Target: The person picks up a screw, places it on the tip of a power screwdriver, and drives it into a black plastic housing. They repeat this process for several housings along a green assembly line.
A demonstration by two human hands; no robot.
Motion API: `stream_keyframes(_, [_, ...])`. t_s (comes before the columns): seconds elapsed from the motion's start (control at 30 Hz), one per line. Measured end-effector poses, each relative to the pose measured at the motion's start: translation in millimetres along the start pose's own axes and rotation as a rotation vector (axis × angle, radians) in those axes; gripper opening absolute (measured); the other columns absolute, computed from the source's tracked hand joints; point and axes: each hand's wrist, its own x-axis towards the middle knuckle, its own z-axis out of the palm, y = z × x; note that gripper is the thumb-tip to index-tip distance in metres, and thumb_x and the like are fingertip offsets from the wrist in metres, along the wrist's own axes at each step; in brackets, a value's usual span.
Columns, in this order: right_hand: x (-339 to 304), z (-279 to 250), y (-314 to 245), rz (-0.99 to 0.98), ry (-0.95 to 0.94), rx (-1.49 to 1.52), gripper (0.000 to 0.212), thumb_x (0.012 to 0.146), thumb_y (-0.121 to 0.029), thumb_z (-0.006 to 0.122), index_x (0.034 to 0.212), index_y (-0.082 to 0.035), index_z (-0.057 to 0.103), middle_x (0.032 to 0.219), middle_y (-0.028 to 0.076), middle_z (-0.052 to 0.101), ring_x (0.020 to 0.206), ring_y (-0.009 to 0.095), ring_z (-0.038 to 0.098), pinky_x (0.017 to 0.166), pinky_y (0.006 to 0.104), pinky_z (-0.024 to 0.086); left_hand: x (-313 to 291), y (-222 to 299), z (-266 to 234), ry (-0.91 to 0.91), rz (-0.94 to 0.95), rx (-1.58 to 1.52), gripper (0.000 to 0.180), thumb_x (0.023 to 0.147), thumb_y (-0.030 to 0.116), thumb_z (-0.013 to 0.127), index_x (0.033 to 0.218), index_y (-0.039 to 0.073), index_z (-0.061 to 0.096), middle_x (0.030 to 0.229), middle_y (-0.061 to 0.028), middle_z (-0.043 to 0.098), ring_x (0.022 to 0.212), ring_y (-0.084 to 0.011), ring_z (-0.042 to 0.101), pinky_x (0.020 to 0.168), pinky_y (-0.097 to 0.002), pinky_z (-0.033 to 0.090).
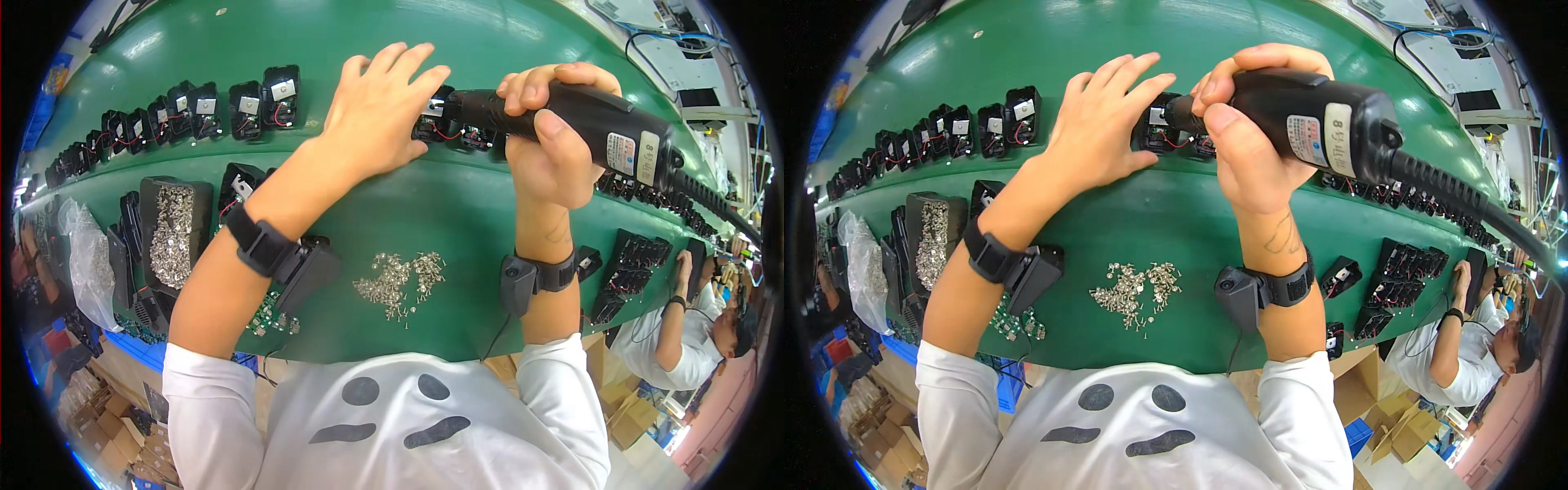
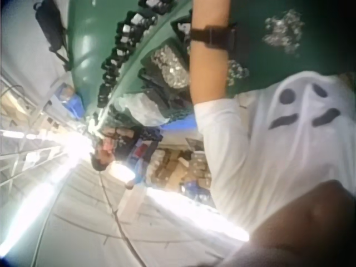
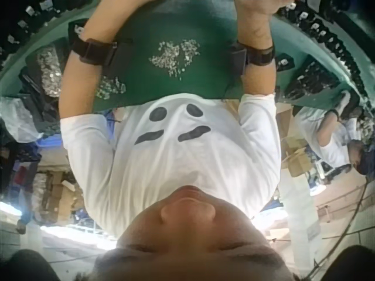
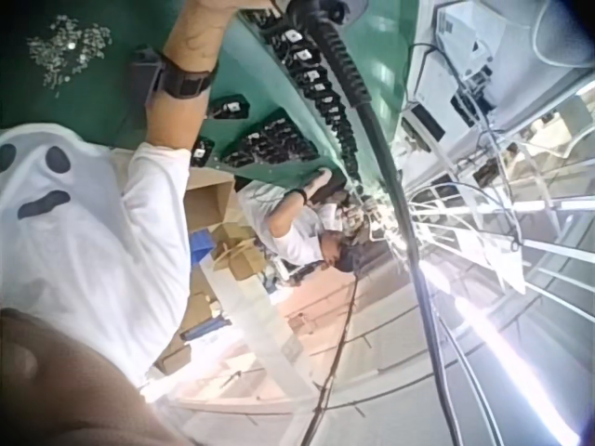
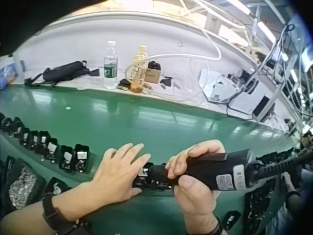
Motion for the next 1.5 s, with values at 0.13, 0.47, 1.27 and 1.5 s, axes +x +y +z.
stream_keyframes(0.13, [3.2,4.1,1.1,0.032,-0.035,-0.045,0.042,0.073,0.011,0.061,0.111,0.003,0.046,0.082,0.012,0.060,0.074,0.018,0.060,0.067,0.0320,0.053,12.8,-11.3,7.9,-0.222,0.020,-0.173,0.062,0.059,0.025,0.083,0.116,0.011,0.062,0.105,-0.0091,0.065,0.104,-0.0246,0.059,0.092,-0.0428,0.041])
stream_keyframes(0.47, [-2.0,-4.1,4.2,0.044,-0.229,-0.083,0.034,0.074,0.011,0.059,0.102,0.001,0.044,0.085,0.011,0.059,0.075,0.015,0.060,0.071,0.0304,0.053,17.8,-16.7,10.9,-0.191,0.044,-0.133,0.053,0.056,0.031,0.078,0.104,0.012,0.068,0.082,-0.0105,0.068,0.086,-0.0275,0.065,0.095,-0.0406,0.041])
stream_keyframes(1.27, [-71.5,10.1,-127.5,0.361,0.058,0.062,0.044,0.073,-0.019,0.069,0.109,-0.006,0.046,0.082,0.005,0.052,0.068,0.017,0.053,0.075,0.0373,0.044,-104.9,74.2,-67.7,-0.232,0.006,-0.055,0.023,0.073,0.009,0.074,0.095,0.012,0.069,0.092,-0.0010,0.065,0.093,-0.0210,0.060,0.093,-0.0441,0.039])
stream_keyframes(1.5, [-58.5,23.9,-132.6,0.278,-0.073,0.032,0.044,0.075,-0.021,0.071,0.109,-0.010,0.046,0.082,0.003,0.053,0.068,0.016,0.054,0.074,0.0360,0.044,-125.3,73.7,-50.1,-0.164,-0.003,-0.066,0.009,0.070,0.010,0.070,0.079,0.011,0.070,0.079,0.0020,0.056,0.079,-0.0173,0.055,0.084,-0.0414,0.038])
